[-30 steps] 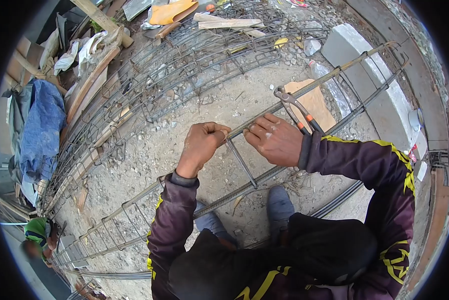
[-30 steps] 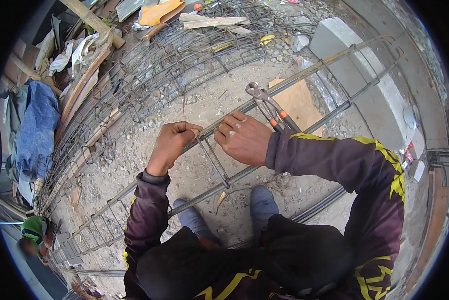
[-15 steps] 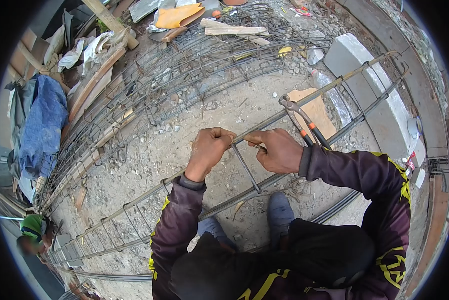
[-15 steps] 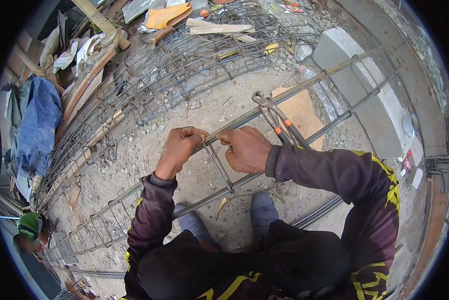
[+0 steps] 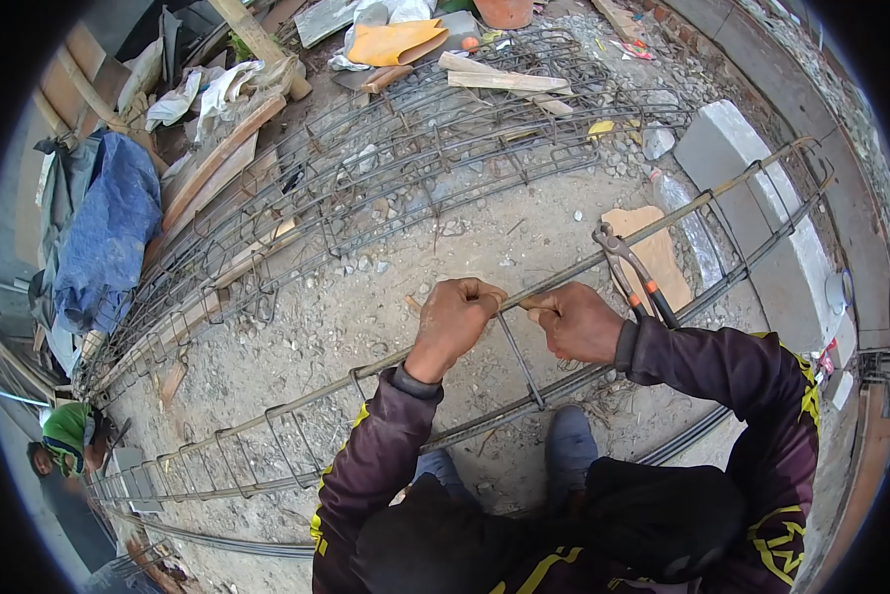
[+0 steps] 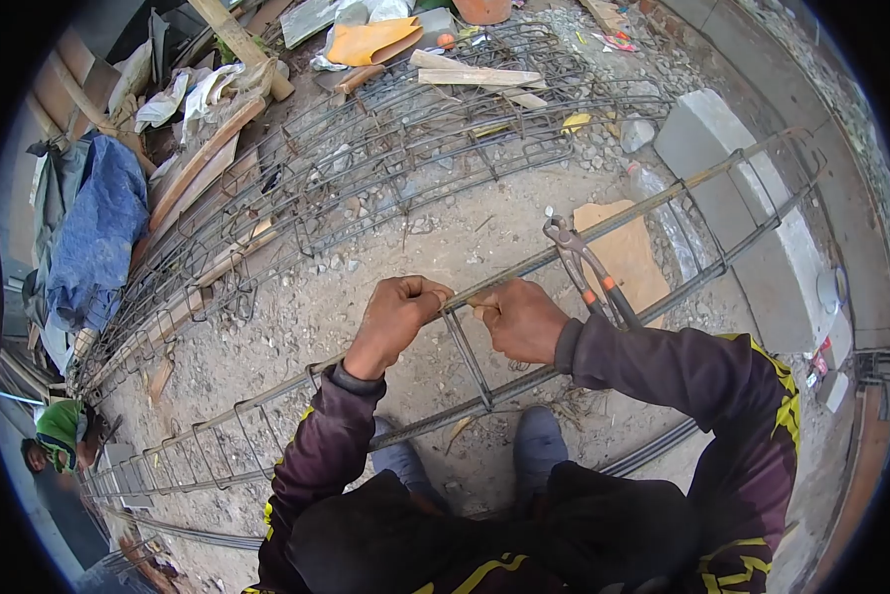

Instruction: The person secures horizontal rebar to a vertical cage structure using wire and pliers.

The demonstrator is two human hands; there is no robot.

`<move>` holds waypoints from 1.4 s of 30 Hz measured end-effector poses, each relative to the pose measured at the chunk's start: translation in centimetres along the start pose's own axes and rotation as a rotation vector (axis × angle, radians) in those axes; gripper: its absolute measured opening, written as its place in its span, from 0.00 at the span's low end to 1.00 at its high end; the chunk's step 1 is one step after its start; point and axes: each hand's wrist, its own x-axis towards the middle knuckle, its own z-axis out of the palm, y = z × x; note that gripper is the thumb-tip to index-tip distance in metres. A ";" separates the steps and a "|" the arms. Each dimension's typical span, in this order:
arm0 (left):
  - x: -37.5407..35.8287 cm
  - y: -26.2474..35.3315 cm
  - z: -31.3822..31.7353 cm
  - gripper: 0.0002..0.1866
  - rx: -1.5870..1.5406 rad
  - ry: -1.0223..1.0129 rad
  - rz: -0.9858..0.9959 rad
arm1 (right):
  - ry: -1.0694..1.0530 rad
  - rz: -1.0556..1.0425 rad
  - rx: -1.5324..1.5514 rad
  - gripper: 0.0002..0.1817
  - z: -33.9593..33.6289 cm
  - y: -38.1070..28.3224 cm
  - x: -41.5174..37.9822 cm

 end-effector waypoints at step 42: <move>-5.6 -1.8 4.6 0.50 0.312 0.558 0.545 | 0.168 -0.646 -0.815 0.06 -2.9 -3.3 4.6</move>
